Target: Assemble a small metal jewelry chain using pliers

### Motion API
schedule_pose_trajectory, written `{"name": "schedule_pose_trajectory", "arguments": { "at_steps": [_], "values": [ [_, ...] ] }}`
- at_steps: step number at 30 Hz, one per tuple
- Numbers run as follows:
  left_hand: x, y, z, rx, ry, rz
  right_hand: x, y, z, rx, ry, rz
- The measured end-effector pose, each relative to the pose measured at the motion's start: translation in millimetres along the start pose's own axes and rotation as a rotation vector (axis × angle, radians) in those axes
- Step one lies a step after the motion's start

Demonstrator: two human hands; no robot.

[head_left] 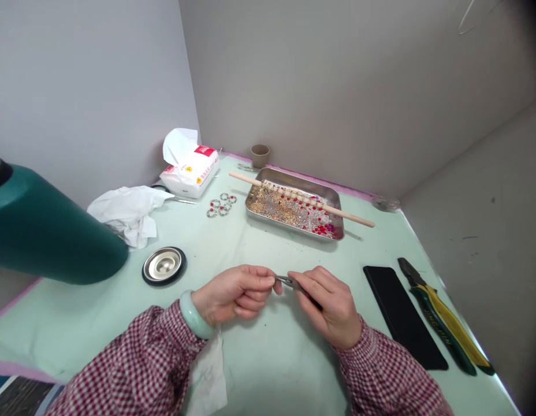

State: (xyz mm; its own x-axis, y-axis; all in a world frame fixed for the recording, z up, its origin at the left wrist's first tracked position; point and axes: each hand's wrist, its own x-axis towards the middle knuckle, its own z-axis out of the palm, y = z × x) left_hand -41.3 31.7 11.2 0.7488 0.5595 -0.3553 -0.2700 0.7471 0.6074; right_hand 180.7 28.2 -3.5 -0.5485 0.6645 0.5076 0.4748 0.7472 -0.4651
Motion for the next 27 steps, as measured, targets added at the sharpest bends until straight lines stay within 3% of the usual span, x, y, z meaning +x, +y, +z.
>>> {"name": "schedule_pose_trajectory", "arguments": {
  "at_steps": [6, 11, 16, 27],
  "values": [
    [-2, 2, 10.4, 0.142, 0.205, 0.175, 2, -8, 7, 0.24, 0.013, 0.299],
    [0, 2, 15.1, 0.363, 0.334, 0.268, 5, -12, 5, 0.408, -0.086, 0.471],
    [4, 2, 16.5, 0.637, 0.501, 0.363, 5, -15, 7, 0.417, -0.109, 0.499],
    [5, 1, 16.8, 0.741, 0.581, 0.446, 2, -20, 15, 0.352, -0.041, 0.458]
  ]
}}
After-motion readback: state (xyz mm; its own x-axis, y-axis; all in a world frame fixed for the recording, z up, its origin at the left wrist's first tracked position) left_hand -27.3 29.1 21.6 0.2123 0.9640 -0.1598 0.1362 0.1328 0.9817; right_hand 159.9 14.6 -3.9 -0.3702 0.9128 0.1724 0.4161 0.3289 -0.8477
